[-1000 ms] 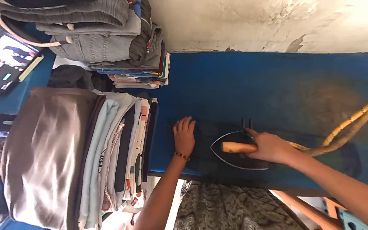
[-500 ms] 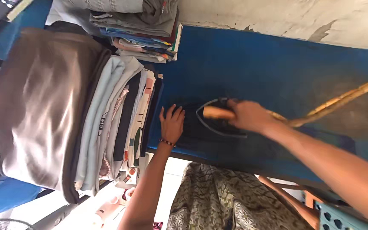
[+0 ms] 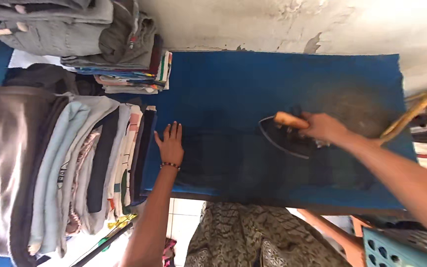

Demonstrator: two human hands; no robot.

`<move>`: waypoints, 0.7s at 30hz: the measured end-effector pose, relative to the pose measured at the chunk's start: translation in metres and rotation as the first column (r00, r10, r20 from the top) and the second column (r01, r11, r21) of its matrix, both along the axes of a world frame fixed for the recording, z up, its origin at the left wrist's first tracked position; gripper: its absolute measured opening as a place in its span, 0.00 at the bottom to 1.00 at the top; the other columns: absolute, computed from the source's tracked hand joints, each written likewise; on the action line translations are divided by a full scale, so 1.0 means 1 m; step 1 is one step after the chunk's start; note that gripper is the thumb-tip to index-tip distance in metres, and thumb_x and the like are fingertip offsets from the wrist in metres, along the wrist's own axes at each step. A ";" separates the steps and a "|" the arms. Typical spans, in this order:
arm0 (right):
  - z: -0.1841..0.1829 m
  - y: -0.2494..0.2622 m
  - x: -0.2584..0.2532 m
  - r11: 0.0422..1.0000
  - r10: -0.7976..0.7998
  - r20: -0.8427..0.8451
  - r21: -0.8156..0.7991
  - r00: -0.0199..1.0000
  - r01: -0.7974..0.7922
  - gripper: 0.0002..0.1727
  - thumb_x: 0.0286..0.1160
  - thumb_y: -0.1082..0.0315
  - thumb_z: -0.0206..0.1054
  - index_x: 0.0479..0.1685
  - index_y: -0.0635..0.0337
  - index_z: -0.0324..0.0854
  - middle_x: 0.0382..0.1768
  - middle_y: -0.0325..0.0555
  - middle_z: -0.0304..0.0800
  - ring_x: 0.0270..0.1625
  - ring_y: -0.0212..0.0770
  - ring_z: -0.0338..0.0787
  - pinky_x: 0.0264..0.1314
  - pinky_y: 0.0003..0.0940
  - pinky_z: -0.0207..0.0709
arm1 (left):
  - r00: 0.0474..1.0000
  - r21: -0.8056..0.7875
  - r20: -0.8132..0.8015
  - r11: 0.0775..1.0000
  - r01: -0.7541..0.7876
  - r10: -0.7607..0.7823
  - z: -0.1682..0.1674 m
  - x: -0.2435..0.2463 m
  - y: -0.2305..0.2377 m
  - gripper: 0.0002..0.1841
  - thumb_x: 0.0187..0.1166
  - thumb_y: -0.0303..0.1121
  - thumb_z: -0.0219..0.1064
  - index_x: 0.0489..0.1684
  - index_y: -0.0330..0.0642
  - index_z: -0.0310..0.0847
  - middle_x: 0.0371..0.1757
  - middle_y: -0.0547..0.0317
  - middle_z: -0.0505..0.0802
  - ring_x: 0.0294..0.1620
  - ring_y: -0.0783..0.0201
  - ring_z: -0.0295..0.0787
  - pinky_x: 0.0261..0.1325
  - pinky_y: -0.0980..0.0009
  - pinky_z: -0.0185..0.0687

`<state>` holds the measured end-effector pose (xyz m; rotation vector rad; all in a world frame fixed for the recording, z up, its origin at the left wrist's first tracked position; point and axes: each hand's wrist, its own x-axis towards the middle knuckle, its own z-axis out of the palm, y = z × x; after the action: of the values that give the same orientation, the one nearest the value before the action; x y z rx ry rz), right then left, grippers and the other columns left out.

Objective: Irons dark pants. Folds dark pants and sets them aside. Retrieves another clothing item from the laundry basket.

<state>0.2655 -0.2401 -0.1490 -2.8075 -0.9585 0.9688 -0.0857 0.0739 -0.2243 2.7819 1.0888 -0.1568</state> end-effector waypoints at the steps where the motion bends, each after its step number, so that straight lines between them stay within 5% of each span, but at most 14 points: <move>1: 0.000 -0.011 0.030 0.999 -0.048 0.030 0.017 0.998 0.047 0.28 0.73 0.61 0.77 0.69 0.64 0.80 0.44 0.76 0.87 0.48 0.78 0.88 0.47 0.80 0.75 | 0.995 0.037 0.097 0.999 0.023 -0.027 0.002 0.011 -0.019 0.30 0.84 0.21 0.54 0.88 0.45 0.67 0.91 0.49 0.69 0.94 0.42 0.54 0.88 0.27 0.29; 4: -0.001 -0.043 0.084 0.997 -0.066 0.274 0.055 0.960 0.053 0.30 0.74 0.62 0.76 0.70 0.75 0.74 0.53 0.85 0.83 0.58 0.86 0.83 0.55 0.85 0.70 | 0.929 0.028 0.273 0.967 0.254 -0.252 -0.005 0.055 -0.103 0.23 0.86 0.30 0.57 0.80 0.38 0.77 0.83 0.41 0.78 0.88 0.38 0.66 0.86 0.29 0.46; 6: -0.001 -0.069 0.076 0.958 0.028 0.480 0.237 0.877 -0.160 0.33 0.72 0.72 0.74 0.78 0.75 0.69 0.67 0.84 0.76 0.71 0.88 0.74 0.66 0.87 0.60 | 0.864 -0.063 0.277 0.890 0.452 -0.419 -0.014 0.083 -0.159 0.24 0.88 0.38 0.58 0.78 0.37 0.79 0.82 0.44 0.80 0.86 0.40 0.71 0.86 0.32 0.53; 9: -0.030 -0.132 0.018 0.854 0.106 0.589 0.359 0.801 -0.377 0.30 0.81 0.64 0.59 0.82 0.68 0.68 0.78 0.75 0.72 0.78 0.81 0.72 0.70 0.82 0.61 | 0.825 -0.257 0.224 0.785 0.563 -0.518 -0.029 0.102 -0.208 0.35 0.86 0.53 0.58 0.87 0.38 0.68 0.88 0.47 0.73 0.89 0.44 0.66 0.88 0.34 0.48; 12: -0.086 -0.227 -0.041 0.885 -0.294 0.333 0.450 0.896 0.123 0.38 0.82 0.55 0.62 0.85 0.74 0.62 0.81 0.80 0.65 0.82 0.83 0.66 0.81 0.79 0.57 | 0.845 -0.259 0.196 0.804 0.534 -0.498 -0.033 0.105 -0.217 0.41 0.83 0.61 0.58 0.90 0.41 0.64 0.90 0.50 0.71 0.90 0.46 0.64 0.88 0.32 0.46; 14: -0.098 -0.258 -0.056 0.720 -0.627 0.084 0.442 0.774 0.535 0.49 0.77 0.52 0.71 0.85 0.82 0.52 0.80 0.88 0.61 0.83 0.83 0.63 0.86 0.71 0.56 | 0.859 -0.261 0.197 0.820 0.510 -0.472 -0.032 0.101 -0.225 0.43 0.80 0.63 0.60 0.90 0.42 0.64 0.91 0.51 0.69 0.91 0.45 0.62 0.87 0.28 0.41; 16: -0.082 -0.252 -0.054 0.517 -0.801 -0.141 0.329 0.582 0.790 0.44 0.76 0.59 0.73 0.86 0.76 0.55 0.76 0.81 0.70 0.76 0.70 0.76 0.76 0.63 0.70 | 0.839 -0.231 0.244 0.811 0.538 -0.487 -0.034 0.097 -0.240 0.43 0.76 0.62 0.65 0.88 0.43 0.67 0.89 0.52 0.72 0.90 0.45 0.65 0.85 0.25 0.43; 18: -0.058 -0.234 -0.044 0.424 -0.835 -0.260 0.256 0.484 0.869 0.32 0.80 0.60 0.66 0.82 0.60 0.64 0.62 0.59 0.81 0.48 0.43 0.84 0.44 0.43 0.79 | 0.798 -0.239 0.334 0.774 0.587 -0.502 -0.031 0.099 -0.255 0.40 0.76 0.57 0.68 0.86 0.44 0.71 0.88 0.53 0.75 0.88 0.45 0.68 0.85 0.26 0.45; 21: 0.006 -0.177 -0.060 0.511 -0.691 -0.317 0.421 0.650 0.749 0.31 0.79 0.62 0.67 0.82 0.56 0.66 0.61 0.60 0.83 0.45 0.43 0.86 0.41 0.47 0.82 | 0.794 -0.482 0.551 0.680 0.553 -0.255 -0.004 0.103 -0.253 0.31 0.82 0.44 0.66 0.82 0.36 0.73 0.85 0.44 0.77 0.88 0.41 0.67 0.89 0.35 0.48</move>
<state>0.2058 -0.4176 -0.1427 -2.2513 0.0609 0.5858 0.0169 -0.1793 -0.2282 2.2164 0.1915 0.0662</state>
